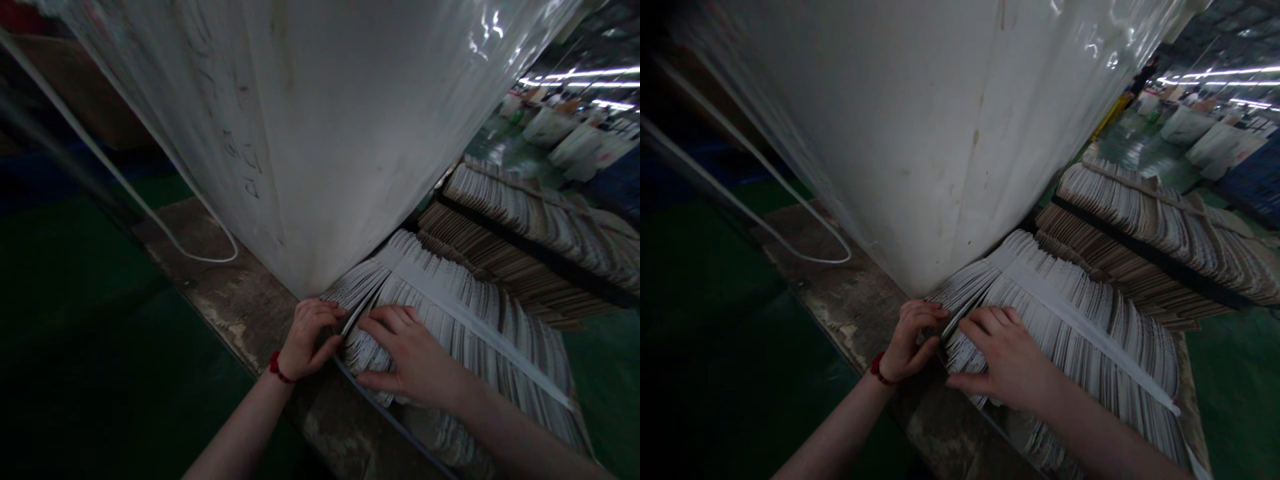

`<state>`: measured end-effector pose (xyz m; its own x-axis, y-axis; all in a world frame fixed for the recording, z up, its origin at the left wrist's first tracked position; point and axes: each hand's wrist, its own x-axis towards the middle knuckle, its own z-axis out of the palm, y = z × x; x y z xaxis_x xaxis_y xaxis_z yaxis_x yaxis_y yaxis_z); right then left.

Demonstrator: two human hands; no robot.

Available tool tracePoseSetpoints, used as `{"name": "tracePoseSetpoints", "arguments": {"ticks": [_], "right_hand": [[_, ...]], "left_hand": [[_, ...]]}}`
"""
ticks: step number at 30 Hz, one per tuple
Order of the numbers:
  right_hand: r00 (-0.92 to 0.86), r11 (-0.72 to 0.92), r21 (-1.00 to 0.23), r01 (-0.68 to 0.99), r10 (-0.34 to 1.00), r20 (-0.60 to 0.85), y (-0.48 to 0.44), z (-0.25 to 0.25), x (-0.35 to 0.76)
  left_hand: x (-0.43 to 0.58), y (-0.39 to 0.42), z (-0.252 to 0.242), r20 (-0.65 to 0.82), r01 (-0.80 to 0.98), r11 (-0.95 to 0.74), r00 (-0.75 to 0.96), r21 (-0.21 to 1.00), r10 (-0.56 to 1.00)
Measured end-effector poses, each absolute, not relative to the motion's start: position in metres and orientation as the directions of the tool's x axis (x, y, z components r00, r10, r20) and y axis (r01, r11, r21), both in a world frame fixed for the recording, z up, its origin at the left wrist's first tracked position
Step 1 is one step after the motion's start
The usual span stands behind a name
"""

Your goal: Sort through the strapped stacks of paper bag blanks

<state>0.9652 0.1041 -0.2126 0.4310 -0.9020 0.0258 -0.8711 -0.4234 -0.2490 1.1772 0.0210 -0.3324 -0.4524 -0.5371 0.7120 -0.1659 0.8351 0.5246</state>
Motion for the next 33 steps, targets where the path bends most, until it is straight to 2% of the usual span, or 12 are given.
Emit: {"name": "tracePoseSetpoints", "arguments": {"ticks": [8,15,33], "right_hand": [[0.469,-0.474,-0.189,-0.860,-0.880,0.077,0.106,-0.213,0.969],[0.509,-0.505,-0.225,-0.833,-0.860,0.048,0.105,-0.214,0.961],[0.481,-0.466,-0.279,-0.840,-0.877,0.018,0.106,-0.212,0.960]], "left_hand": [[1.178,0.021,-0.329,0.706,-0.180,0.834,-0.458,0.522,-0.540],[1.179,0.020,-0.336,0.705,-0.174,0.833,-0.458,0.525,-0.541],[1.178,0.020,-0.336,0.717,-0.174,0.841,-0.452,0.513,-0.531]]}}
